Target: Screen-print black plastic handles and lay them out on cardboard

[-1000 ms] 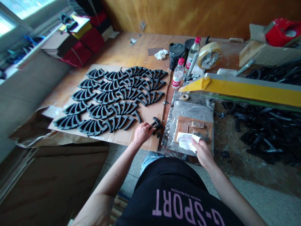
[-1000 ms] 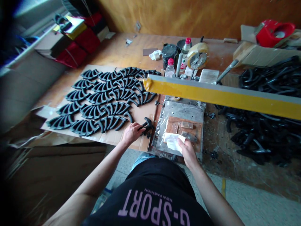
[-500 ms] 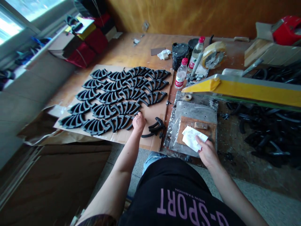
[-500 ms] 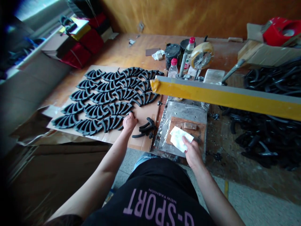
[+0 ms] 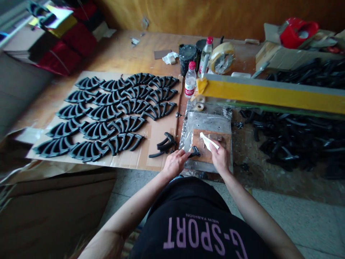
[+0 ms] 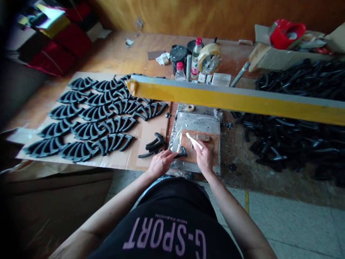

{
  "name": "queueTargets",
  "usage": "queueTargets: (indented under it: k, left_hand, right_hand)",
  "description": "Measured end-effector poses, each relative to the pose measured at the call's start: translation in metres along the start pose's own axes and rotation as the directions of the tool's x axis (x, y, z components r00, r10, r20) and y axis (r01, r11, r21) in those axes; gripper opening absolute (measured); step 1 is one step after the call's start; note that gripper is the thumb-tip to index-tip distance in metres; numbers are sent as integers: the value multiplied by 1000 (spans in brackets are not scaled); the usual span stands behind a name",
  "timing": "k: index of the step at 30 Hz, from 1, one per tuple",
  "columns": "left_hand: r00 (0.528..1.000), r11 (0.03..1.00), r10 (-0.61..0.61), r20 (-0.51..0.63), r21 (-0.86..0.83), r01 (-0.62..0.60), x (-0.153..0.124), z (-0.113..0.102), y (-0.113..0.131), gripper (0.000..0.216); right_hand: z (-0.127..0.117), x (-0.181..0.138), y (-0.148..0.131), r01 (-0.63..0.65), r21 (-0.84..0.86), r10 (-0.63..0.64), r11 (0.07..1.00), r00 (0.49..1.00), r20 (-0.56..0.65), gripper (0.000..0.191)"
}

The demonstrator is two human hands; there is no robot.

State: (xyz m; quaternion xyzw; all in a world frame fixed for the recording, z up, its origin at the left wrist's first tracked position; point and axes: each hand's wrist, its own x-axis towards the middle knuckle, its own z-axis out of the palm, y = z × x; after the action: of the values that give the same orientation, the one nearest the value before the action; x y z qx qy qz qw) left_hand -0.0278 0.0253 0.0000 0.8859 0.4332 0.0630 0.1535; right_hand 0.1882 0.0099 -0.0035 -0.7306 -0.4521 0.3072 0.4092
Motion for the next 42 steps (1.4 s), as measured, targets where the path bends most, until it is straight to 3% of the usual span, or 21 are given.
queueTargets:
  k: [3, 7, 11, 19, 26, 30, 33, 36, 39, 42]
  left_hand:
    - [1000, 997, 17, 23, 81, -19, -1, 6, 4, 33]
    - [999, 995, 29, 45, 90, -33, 1, 5, 1, 33]
    - [997, 996, 38, 61, 82, -43, 3, 5, 1, 31]
    - [996, 998, 25, 88, 52, -30, 4, 3, 3, 29]
    - [995, 999, 23, 96, 44, -27, 4, 4, 2, 30]
    - [995, 998, 21, 96, 59, -26, 3, 4, 2, 29]
    - [996, 997, 30, 82, 67, -36, 1, 4, 2, 33]
    - [997, 997, 34, 73, 70, -39, 0, 5, 2, 38]
    - [997, 996, 40, 60, 74, -44, -1, 5, 1, 37]
    - [998, 997, 42, 54, 68, -45, 0, 5, 0, 35]
  right_hand:
    - [9, -8, 3, 256, -134, -235, 957, 960, 155, 37]
    - [21, -14, 14, 522, -164, -449, 837, 827, 340, 53]
    - [29, -14, 21, 615, -219, -487, 757, 756, 438, 54]
    - [11, -32, 33, 657, -265, -479, 705, 718, 506, 53]
    - [23, -21, 22, 650, -258, -480, 714, 724, 495, 52]
    - [8, -33, 19, 591, -205, -437, 781, 750, 497, 50]
    - [-14, -40, 15, 436, -150, -337, 887, 835, 434, 41]
    - [-27, -32, 12, 200, -82, -170, 976, 945, 278, 31]
    - [-23, -17, 13, 86, -45, -73, 995, 970, 231, 29]
    - [-7, -4, 14, 98, -188, -40, 977, 956, 291, 24]
